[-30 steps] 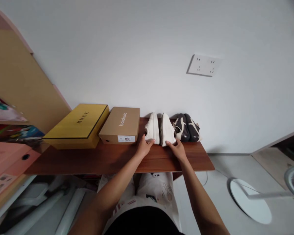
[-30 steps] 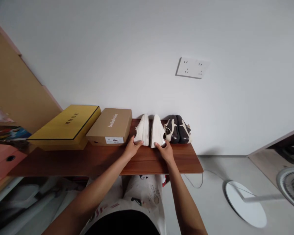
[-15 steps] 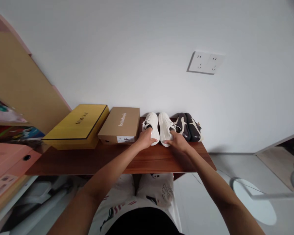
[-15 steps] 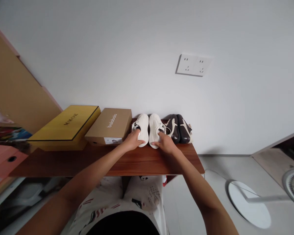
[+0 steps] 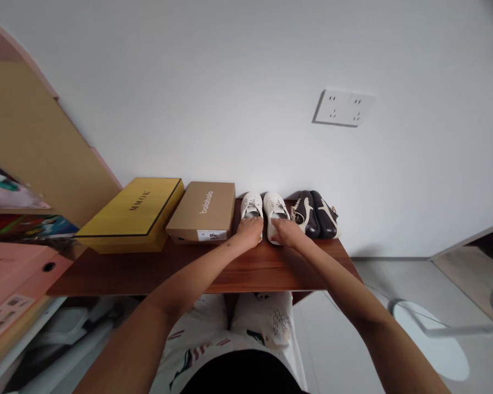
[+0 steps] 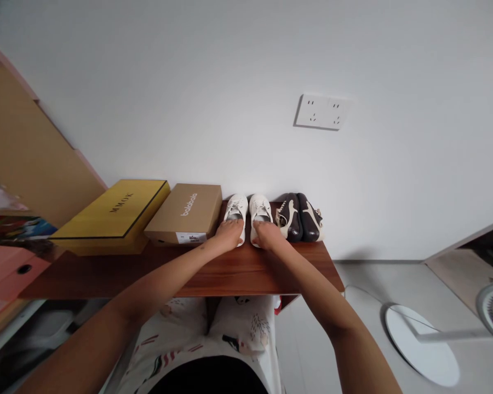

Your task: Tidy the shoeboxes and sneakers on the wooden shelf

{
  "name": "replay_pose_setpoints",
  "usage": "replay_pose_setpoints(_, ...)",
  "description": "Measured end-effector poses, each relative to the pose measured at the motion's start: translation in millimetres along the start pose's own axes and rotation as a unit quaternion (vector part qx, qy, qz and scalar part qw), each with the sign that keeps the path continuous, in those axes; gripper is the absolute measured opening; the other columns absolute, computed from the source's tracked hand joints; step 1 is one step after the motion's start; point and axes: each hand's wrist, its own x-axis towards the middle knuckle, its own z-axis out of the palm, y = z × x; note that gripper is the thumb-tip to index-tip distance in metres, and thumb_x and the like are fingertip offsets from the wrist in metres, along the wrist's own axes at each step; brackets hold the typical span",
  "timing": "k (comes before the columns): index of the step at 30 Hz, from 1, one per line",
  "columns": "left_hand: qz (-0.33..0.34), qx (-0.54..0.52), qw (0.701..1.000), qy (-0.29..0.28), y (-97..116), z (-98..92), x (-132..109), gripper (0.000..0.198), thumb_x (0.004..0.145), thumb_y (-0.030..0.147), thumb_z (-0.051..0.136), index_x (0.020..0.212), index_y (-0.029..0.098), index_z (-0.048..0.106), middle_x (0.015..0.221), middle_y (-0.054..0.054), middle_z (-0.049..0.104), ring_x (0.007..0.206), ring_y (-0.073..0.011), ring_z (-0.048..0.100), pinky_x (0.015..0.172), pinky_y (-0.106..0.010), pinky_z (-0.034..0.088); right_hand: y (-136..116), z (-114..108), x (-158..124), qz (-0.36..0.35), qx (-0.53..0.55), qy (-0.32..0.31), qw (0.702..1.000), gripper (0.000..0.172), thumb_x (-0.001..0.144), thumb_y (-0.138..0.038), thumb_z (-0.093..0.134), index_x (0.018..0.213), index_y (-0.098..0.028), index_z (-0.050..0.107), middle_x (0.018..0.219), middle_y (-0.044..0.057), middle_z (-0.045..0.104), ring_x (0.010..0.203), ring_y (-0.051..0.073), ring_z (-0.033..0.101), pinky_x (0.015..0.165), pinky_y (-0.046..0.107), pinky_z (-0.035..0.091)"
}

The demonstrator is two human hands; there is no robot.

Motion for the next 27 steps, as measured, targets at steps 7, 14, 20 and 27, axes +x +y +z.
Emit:
replay_pose_setpoints(7,-0.013,-0.023,1.0,0.002,-0.3,-1.0,3.6,0.056,0.043,-0.001,0.091,0.065,0.023,0.045,0.095,-0.015,0.064,0.14,-0.0471,0.037,0.121,-0.056,0.011,-2.4,-0.3,4.0,-0.008,-0.014,-0.007,1.0,0.035,0.081,-0.029,0.073,0.111,-0.015,0.061,0.111,0.02,0.072,0.104,0.033,0.068,0.086,0.035,0.047)
replay_pose_setpoints(14,0.029,0.421,0.901,-0.104,14.0,-2.1,-0.9,0.043,0.071,0.015,0.081,0.107,0.015,0.057,0.118,-0.019,0.065,0.125,-0.036,0.057,0.109,-0.046,0.038,-9.1,3.3,7.5,-0.007,-0.035,0.008,0.999,0.038,0.081,-0.03,0.075,0.112,-0.014,0.061,0.115,0.018,0.069,0.107,0.031,0.065,0.089,0.035,0.047)
replay_pose_setpoints(20,0.084,0.524,0.846,-0.06,34.0,-2.9,-16.5,0.043,0.083,0.03,0.073,0.117,0.012,0.055,0.118,-0.019,0.063,0.12,-0.0332,0.057,0.103,-0.043,0.041,12.2,15.9,-20.3,-0.038,0.053,0.172,0.983,0.041,0.086,-0.034,0.07,0.121,-0.016,0.059,0.121,0.017,0.062,0.113,0.032,0.058,0.099,0.043,0.046)
replay_pose_setpoints(27,0.167,0.253,0.948,-0.093,51.0,57.6,-21.8,0.044,0.091,0.029,0.062,0.132,0.018,0.051,0.131,-0.015,0.06,0.126,-0.0257,0.055,0.108,-0.038,0.041,109.6,30.3,-69.4,0.194,0.174,0.424,0.868,0.046,0.091,-0.045,0.056,0.123,-0.013,0.058,0.123,0.02,0.062,0.121,0.033,0.053,0.107,0.052,0.039)
